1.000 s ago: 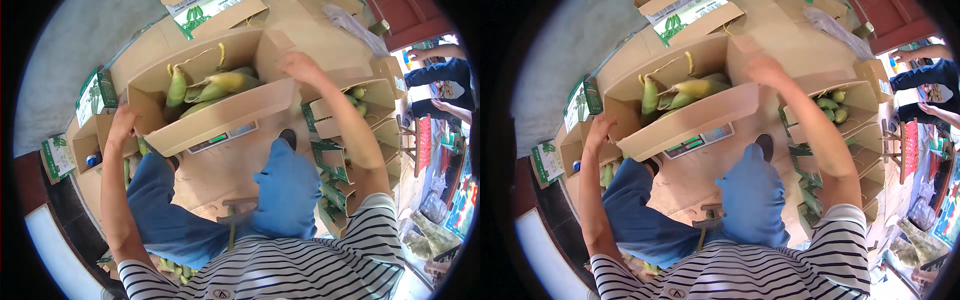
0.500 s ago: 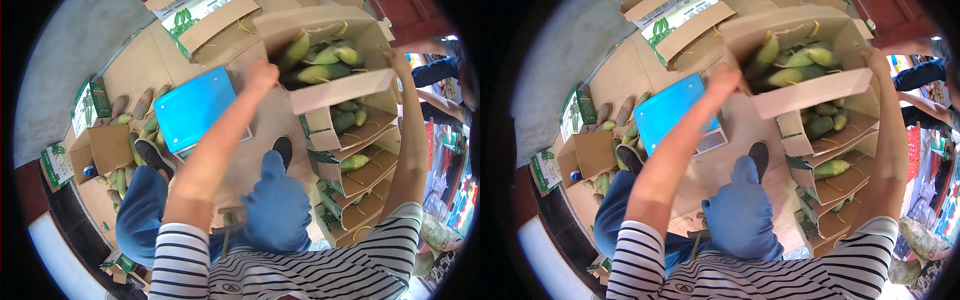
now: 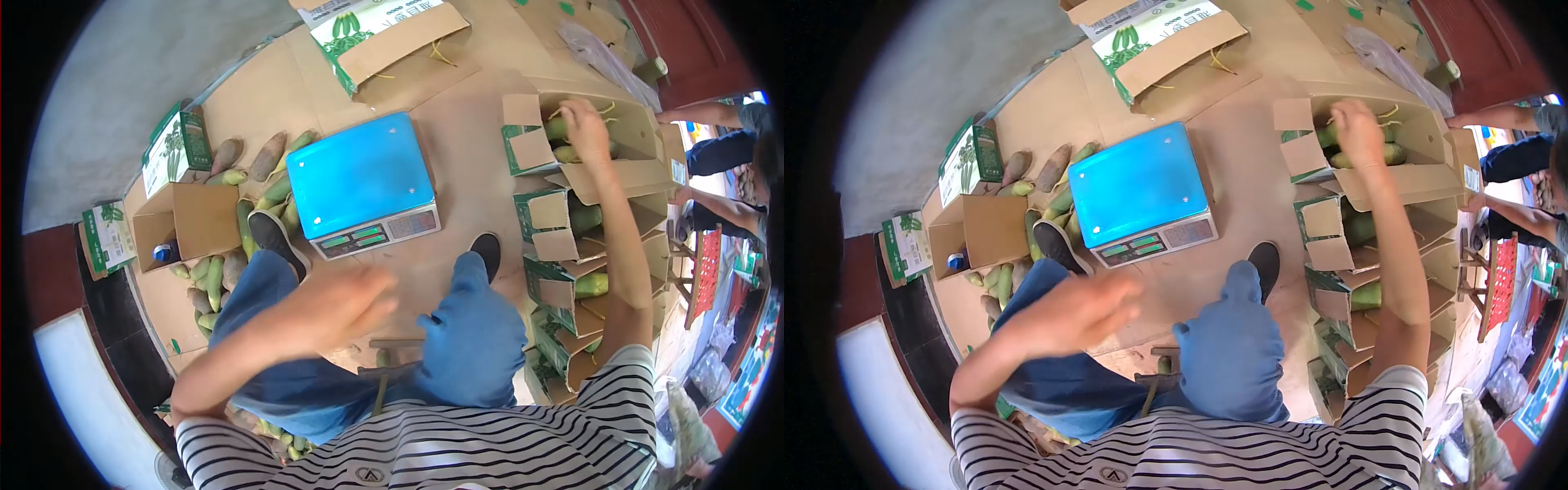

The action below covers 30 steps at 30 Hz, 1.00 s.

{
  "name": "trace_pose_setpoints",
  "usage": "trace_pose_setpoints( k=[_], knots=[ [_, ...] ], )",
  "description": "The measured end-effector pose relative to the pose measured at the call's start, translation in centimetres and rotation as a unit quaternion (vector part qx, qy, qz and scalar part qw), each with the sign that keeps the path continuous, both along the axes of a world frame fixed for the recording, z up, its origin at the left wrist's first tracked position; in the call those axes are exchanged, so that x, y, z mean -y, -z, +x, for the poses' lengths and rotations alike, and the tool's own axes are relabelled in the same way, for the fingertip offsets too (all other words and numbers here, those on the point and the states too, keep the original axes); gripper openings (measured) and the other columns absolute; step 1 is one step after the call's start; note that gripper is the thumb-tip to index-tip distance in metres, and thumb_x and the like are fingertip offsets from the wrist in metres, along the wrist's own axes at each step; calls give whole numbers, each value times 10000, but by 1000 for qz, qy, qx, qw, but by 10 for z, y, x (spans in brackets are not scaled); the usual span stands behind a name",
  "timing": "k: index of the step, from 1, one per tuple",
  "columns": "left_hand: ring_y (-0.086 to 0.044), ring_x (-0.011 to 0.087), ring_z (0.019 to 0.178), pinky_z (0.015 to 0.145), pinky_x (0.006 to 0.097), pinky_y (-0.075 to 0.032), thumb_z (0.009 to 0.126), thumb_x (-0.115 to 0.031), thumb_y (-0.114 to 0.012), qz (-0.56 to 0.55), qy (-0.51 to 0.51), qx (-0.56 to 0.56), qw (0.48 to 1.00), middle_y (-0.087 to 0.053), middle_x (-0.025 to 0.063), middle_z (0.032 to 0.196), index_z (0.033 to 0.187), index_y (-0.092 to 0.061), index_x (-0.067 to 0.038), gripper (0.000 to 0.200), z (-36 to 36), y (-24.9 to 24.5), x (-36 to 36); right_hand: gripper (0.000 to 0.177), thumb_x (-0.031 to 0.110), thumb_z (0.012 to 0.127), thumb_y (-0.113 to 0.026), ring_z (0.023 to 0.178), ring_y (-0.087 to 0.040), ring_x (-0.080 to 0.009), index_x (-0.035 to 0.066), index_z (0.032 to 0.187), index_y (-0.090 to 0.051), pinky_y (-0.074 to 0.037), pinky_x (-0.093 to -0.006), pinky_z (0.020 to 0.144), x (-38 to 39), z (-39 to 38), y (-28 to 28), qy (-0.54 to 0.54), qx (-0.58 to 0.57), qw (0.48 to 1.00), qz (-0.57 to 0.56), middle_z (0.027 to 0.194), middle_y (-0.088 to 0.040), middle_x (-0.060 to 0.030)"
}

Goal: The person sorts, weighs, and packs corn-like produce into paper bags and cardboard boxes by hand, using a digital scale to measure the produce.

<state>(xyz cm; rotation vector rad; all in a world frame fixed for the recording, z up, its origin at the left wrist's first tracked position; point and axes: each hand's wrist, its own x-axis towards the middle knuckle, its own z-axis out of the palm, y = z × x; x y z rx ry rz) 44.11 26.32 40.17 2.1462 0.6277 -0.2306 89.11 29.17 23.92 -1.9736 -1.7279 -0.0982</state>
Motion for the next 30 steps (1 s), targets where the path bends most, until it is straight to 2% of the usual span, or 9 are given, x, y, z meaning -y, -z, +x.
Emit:
trace_pose_setpoints(
  k=[3,5,6,8,11,14,17,26,30],
  knots=[
    [-587,356,785,653,451,-486,898,-236,-515,-44,3,-74,996,-548,164,855,1009,-465,-12,254,-42,-22,33,181,153,852,-526,906,-580,-342,55,965,-628,-468,-390,804,-23,-73,-9,-102,0,995,8,993,-621,-147],
    [-603,318,796,654,402,-478,848,-204,-581,-17,21,-109,994,-573,145,882,1023,-519,-22,260,-64,0,47,202,173,865,-525,888,-599,-300,59,1009,-609,-481,-366,779,-39,-118,-3,-177,-28,984,-4,975,-622,-134],
    [-600,303,790,656,390,-471,832,-205,-595,69,48,-149,985,-566,135,865,1008,-526,-20,264,-71,11,51,217,193,880,-526,914,-600,-275,50,1021,-608,-479,-359,791,-49,-140,2,-171,-122,976,-65,998,-623,-118],
    [-593,274,778,660,368,-458,801,-208,-622,234,101,-226,940,-554,117,833,978,-539,-16,273,-80,29,57,254,235,909,-529,966,-603,-224,33,1044,-606,-475,-345,816,-71,-173,16,-150,-300,923,-189,1042,-626,-87],
    [-574,237,768,670,337,-433,757,-226,-653,228,47,-126,964,-539,89,804,947,-557,-17,298,-88,36,48,323,292,919,-525,991,-590,-181,41,1116,-575,-471,-340,833,-114,-200,54,-97,-524,804,-264,1069,-619,-58],
    [-570,239,766,664,345,-432,751,-243,-662,197,42,-137,970,-538,91,818,947,-555,-13,321,-95,29,37,378,300,923,-516,1038,-571,-204,29,1186,-513,-470,-356,876,-147,-219,71,-23,-605,754,-254,1134,-586,-96],
    [-568,233,778,669,341,-430,750,-246,-663,173,51,-157,971,-533,86,821,951,-549,-16,326,-101,25,28,467,300,900,-559,1054,-560,-233,-9,1233,-451,-472,-369,880,-185,-222,103,13,-729,658,-189,1172,-554,-146],
    [-560,233,787,690,341,-449,702,-234,-667,230,35,-156,960,-564,161,954,1022,-546,20,426,-117,22,9,605,324,893,-580,1236,-397,-287,14,1346,-325,-400,-430,977,-271,-267,186,156,-793,553,-201,1370,-364,-167],
    [-576,254,803,718,368,-474,719,-171,-601,244,10,-143,959,-576,178,928,995,-555,22,339,-125,23,6,515,315,882,-599,1146,-472,-298,33,1272,-413,-451,-410,907,-305,-283,212,158,-839,488,-183,1262,-464,-144]
  ],
)
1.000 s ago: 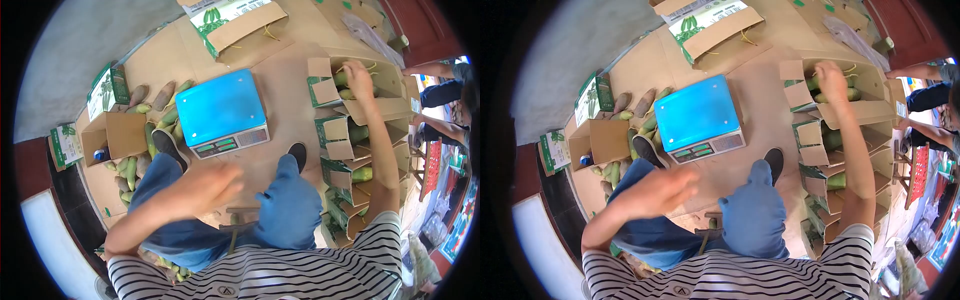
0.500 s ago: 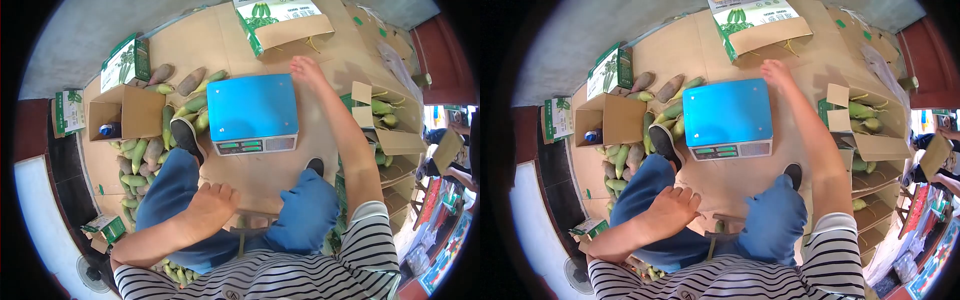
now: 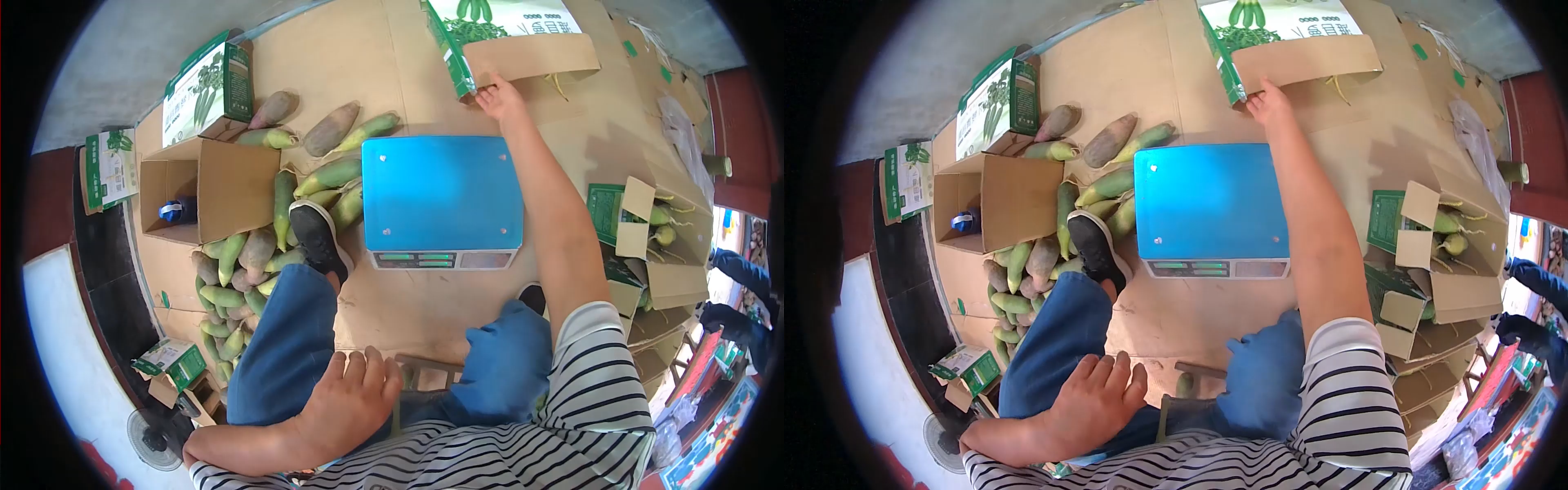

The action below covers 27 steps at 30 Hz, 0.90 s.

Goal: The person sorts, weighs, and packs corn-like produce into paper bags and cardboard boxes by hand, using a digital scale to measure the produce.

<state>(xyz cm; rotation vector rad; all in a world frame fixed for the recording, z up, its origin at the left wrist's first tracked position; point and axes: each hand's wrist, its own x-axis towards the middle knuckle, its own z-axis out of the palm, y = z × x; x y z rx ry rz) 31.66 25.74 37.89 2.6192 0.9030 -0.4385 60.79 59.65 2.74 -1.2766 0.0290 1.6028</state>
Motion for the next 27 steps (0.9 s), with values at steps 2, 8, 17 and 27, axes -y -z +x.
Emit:
trace_pose_setpoints(
  k=[2,8,17,27],
  knots=[
    [-578,264,803,727,378,-483,720,-142,-574,2,-5,11,1000,-578,179,910,978,-560,20,305,-2,0,-2,457,300,872,-616,1051,-532,-293,40,1216,-462,-486,-403,846,-15,-4,-19,40,-78,996,-8,1155,-537,-134],
    [-572,244,815,704,339,-455,728,-222,-636,17,20,-23,999,-575,179,963,1013,-550,20,383,-6,-5,-1,206,137,852,-620,822,-570,-254,35,990,-505,-506,-419,747,-65,39,-112,97,-28,988,121,912,-587,-100],
    [-538,195,722,631,314,-423,685,-193,-634,70,-4,-14,997,-538,92,818,948,-563,2,334,-8,-1,18,288,179,838,-647,840,-602,-136,34,1067,-552,-469,-304,827,173,33,-304,-144,252,927,239,945,-625,-31],
    [-530,310,1008,834,394,-445,716,-167,-675,171,-100,109,974,-524,156,1109,1099,-536,-30,430,1,-1,25,165,193,851,-560,803,-536,-346,30,865,-542,-444,-430,678,320,37,-302,-518,656,403,372,814,-540,-134]
  ],
)
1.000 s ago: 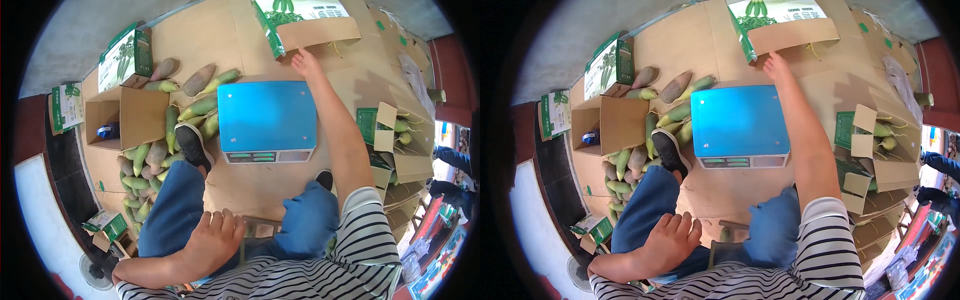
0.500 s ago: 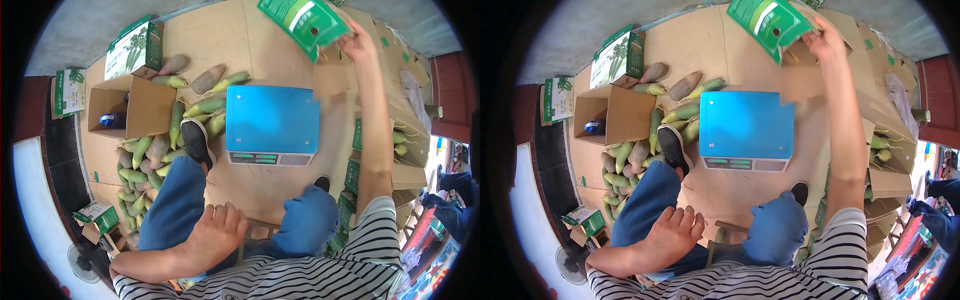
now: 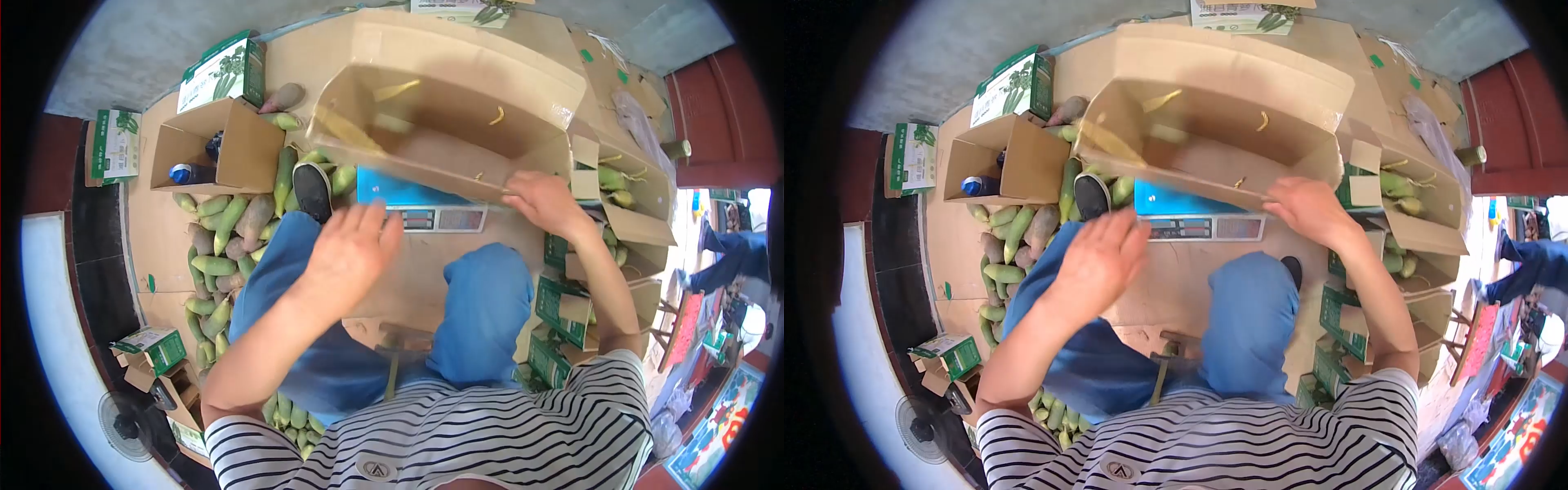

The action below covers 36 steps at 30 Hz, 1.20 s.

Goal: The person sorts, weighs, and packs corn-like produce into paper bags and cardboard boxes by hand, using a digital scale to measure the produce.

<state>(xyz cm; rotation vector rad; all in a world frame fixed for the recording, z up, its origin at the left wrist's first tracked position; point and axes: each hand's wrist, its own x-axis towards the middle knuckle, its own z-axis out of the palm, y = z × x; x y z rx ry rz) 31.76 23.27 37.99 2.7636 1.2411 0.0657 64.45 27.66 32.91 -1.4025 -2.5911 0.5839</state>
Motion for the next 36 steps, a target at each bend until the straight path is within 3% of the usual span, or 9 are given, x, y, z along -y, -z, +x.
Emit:
trace_pose_setpoints(
  k=[2,6,8,11,14,16,19,28,36],
  knots=[
    [-516,322,1049,872,389,-436,715,-164,-688,41,-29,70,996,-525,156,1127,1123,-531,-36,456,6,-4,-6,153,182,834,-583,810,-548,-333,35,860,-548,-444,-448,684,8,1,15,-25,-1,1000,3,813,-544,-128],
    [-507,324,1080,894,394,-432,719,-162,-694,79,-48,21,996,-525,164,1148,1155,-522,-38,485,7,12,-14,156,195,801,-616,849,-549,-301,64,873,-571,-439,-427,742,16,7,16,-61,26,996,53,824,-557,-94],
    [-542,324,1043,863,404,-453,719,-130,-686,41,-63,-12,997,-557,164,1110,1123,-531,-39,443,3,26,-20,171,200,792,-629,893,-548,-294,73,897,-582,-439,-410,777,20,14,17,-39,39,996,66,887,-576,-83],
    [-600,328,951,782,417,-486,715,-74,-653,-113,-83,-131,981,-612,157,989,1038,-538,-43,344,2,33,-28,203,197,778,-646,956,-542,-295,81,936,-594,-441,-389,821,23,27,10,28,4,990,141,992,-587,-77],
    [-651,295,805,696,396,-510,776,-67,-554,-35,-62,-124,990,-651,104,826,904,-554,-63,129,-1,42,-28,247,158,780,-655,999,-540,-291,71,1003,-594,-450,-375,854,30,44,10,114,-10,971,212,1077,-580,-82],
    [-634,320,848,720,419,-505,757,-28,-554,-63,-82,-124,987,-636,137,863,959,-541,-51,204,0,43,-31,253,128,794,-650,951,-566,-271,63,1031,-591,-473,-360,825,34,47,15,170,-31,951,258,1052,-584,-85],
    [-626,330,869,729,431,-503,752,1,-539,-78,-96,-132,984,-630,154,887,989,-534,-46,242,5,41,-34,261,90,817,-630,854,-601,-225,54,1072,-583,-500,-315,753,39,49,26,301,-167,932,114,1020,-585,-90],
    [-629,323,869,710,424,-509,765,-7,-523,-68,-98,-142,983,-633,150,887,1004,-533,-61,245,5,44,-39,171,67,833,-609,739,-622,-173,33,999,-588,-498,-278,696,34,37,50,315,-212,913,146,869,-619,-93],
    [-630,318,868,713,424,-510,771,1,-516,-63,-98,-145,982,-635,143,887,1026,-534,-65,264,4,45,-39,83,68,883,-580,744,-632,-117,0,930,-565,-497,-249,673,30,27,81,396,-433,808,48,839,-640,-63]
  ],
)
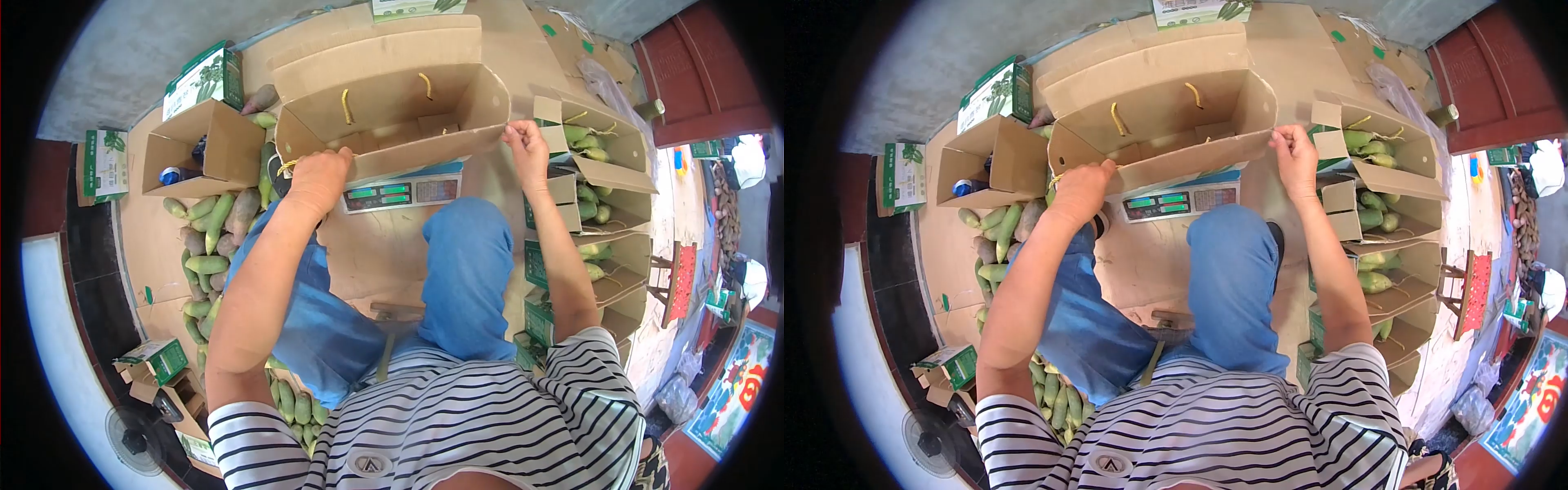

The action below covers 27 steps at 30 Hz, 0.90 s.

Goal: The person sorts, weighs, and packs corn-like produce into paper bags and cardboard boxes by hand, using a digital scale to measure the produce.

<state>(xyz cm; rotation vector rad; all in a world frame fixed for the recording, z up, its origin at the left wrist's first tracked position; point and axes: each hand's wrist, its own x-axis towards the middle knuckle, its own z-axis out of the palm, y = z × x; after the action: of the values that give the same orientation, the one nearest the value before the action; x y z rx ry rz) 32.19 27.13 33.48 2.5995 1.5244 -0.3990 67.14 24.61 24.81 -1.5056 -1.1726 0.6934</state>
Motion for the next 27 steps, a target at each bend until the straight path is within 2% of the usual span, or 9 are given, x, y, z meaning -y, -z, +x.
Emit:
trace_pose_setpoints(
  k=[2,5,8,14,16,19,22,27],
  knots=[
    [-629,317,874,717,422,-510,772,2,-515,-7,-3,-10,1000,-635,143,892,1041,-536,-66,278,1,-1,0,89,77,892,-577,755,-632,-115,-1,934,-563,-496,-245,674,3,-2,4,1,-35,999,3,843,-637,-54],
    [-643,305,857,720,413,-503,817,-73,-506,13,6,8,1000,-649,128,861,935,-545,-65,124,0,-1,3,107,102,901,-572,757,-634,-122,8,950,-563,-492,-240,670,2,2,12,-17,-67,998,-2,847,-633,-50],
    [-625,316,890,721,430,-501,770,0,-518,-3,-2,18,1000,-637,140,899,1052,-546,-67,291,0,-5,3,127,141,913,-560,743,-634,-129,24,964,-562,-485,-237,644,0,9,12,-35,-124,991,-22,853,-629,-51],
    [-632,320,840,710,434,-499,771,-15,-521,14,2,22,1000,-638,151,862,985,-552,-52,219,1,-2,6,162,184,919,-554,663,-617,-128,44,1001,-544,-458,-228,553,-5,11,11,-32,-171,982,-77,814,-593,-17],
    [-643,285,810,685,410,-499,765,-48,-553,60,3,9,998,-645,125,840,923,-547,-63,159,1,8,8,106,157,909,-561,647,-614,-115,70,970,-555,-467,-220,540,-6,14,10,-24,-219,968,-123,798,-597,-5],
    [-648,260,802,671,384,-494,758,-64,-576,80,7,-9,997,-650,101,836,910,-542,-70,156,7,12,11,52,125,891,-577,644,-615,-105,94,931,-566,-488,-224,540,-10,30,13,-101,-353,914,-170,777,-601,12],
    [-650,250,794,665,366,-485,750,-66,-592,78,12,0,997,-651,92,831,907,-536,-68,167,13,14,14,30,106,878,-588,650,-618,-98,105,903,-571,-504,-227,544,-13,38,11,-127,-385,892,-200,769,-606,21],
    [-653,251,788,667,362,-480,710,-59,-644,61,11,13,998,-651,95,816,891,-525,-60,217,22,8,17,57,118,884,-583,693,-629,-106,84,927,-568,-507,-228,604,-14,32,1,-132,-288,932,-175,788,-612,2]
  ],
)
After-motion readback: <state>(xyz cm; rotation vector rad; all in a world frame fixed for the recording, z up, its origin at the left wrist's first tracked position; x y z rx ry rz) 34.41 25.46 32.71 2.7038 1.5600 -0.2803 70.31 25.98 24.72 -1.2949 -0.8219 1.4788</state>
